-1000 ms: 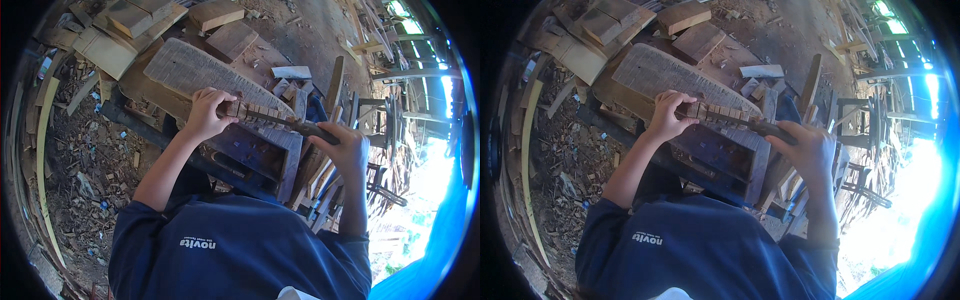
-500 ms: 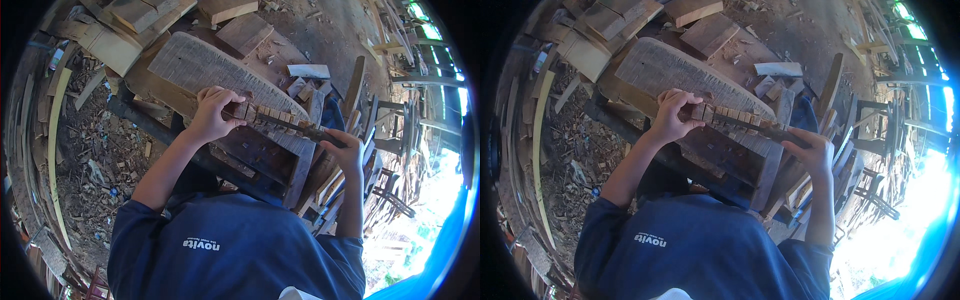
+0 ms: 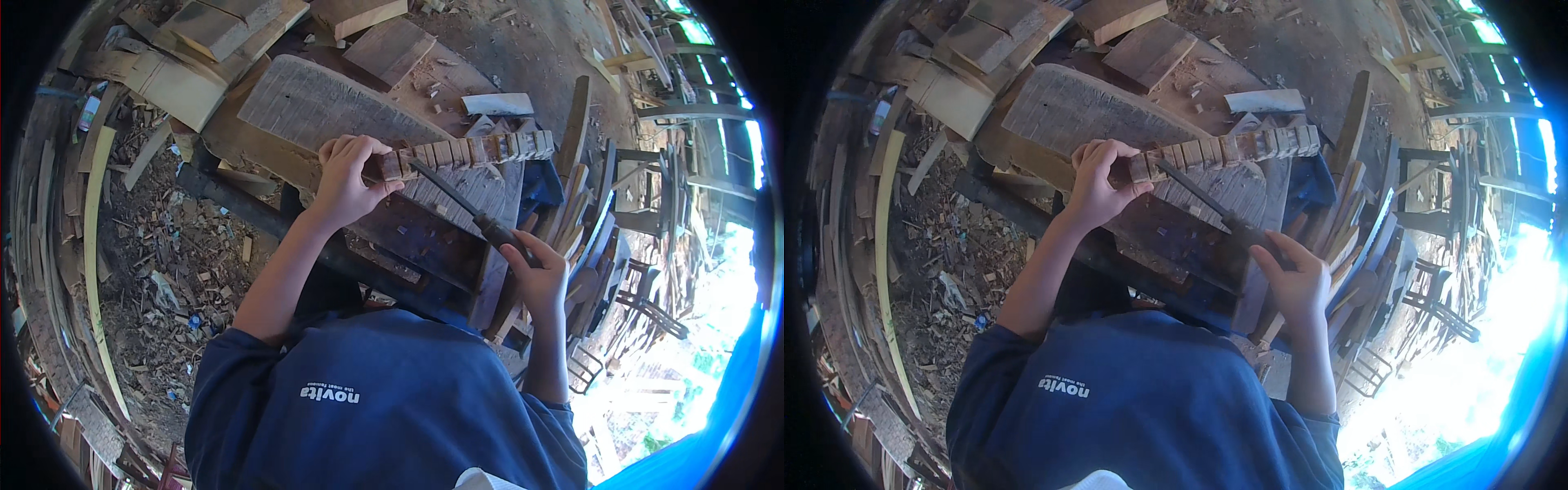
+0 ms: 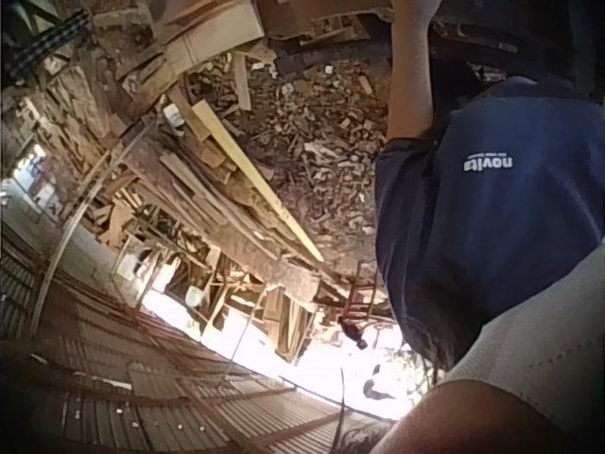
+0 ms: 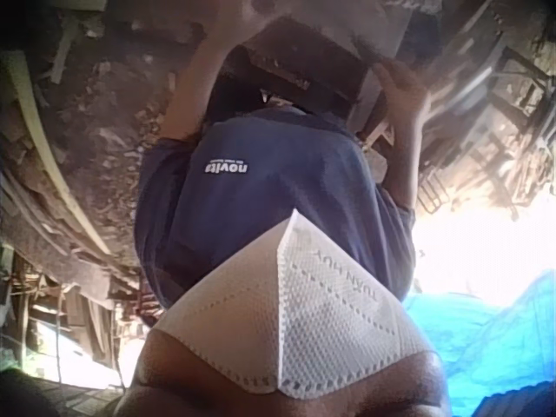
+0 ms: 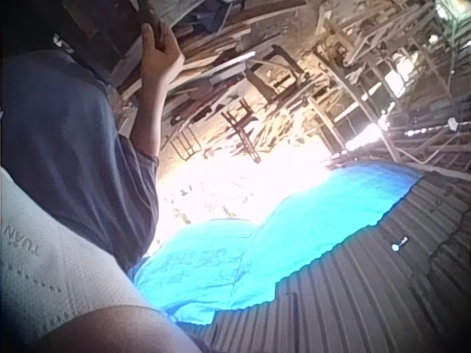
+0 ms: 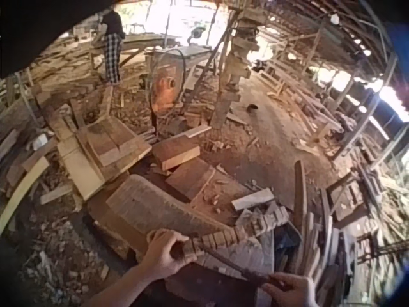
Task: The person chisels a grooved piece of wood using a hand chisel and a wooden mallet, then places the wood on a workbench and carves into the grooves with the chisel.
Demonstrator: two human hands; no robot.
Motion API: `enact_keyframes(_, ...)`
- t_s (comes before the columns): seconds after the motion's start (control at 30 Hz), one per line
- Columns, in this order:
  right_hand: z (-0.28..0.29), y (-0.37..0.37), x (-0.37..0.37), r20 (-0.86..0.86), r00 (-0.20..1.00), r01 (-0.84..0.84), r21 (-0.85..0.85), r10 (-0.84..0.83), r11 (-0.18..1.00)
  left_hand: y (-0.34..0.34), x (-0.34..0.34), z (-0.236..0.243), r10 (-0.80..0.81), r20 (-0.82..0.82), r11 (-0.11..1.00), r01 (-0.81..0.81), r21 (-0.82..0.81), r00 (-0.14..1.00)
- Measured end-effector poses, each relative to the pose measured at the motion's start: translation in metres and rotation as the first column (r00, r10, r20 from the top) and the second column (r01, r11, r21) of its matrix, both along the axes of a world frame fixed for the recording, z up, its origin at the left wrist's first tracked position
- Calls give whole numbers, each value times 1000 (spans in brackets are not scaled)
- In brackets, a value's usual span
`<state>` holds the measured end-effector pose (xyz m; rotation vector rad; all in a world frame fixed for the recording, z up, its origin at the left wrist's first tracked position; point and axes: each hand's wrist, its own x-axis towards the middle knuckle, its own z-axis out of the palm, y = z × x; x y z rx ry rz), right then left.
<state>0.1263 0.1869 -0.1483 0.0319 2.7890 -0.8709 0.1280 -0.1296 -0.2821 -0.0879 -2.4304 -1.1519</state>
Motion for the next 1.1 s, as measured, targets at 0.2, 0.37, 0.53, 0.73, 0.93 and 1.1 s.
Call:
enact_keyframes(0.2, 35, -4, -9, -344, 878, -230, 303, 332, 925, -5, 0, 2, -47, 21, 997, 45, 69, 999)
enact_keyframes(0.37, 76, -24, -20, -229, 881, -306, 390, 413, 869, -8, 4, 7, -75, 88, 993, 66, 99, 993)
enact_keyframes(0.53, 91, -33, -21, -256, 819, -367, 453, 513, 813, -17, 6, 7, -144, 122, 983, 127, 131, 982)
enact_keyframes(0.73, 100, -44, -14, -233, 757, -415, 549, 610, 725, -20, 7, 7, -194, 158, 975, 172, 142, 968)
enact_keyframes(0.93, 103, -50, -13, -238, 758, -417, 539, 607, 732, -19, 6, 6, -205, 155, 968, 177, 177, 966)
enact_keyframes(1.1, 113, -57, -13, -224, 759, -388, 598, 611, 701, -21, 7, 4, -213, 166, 967, 182, 179, 963)
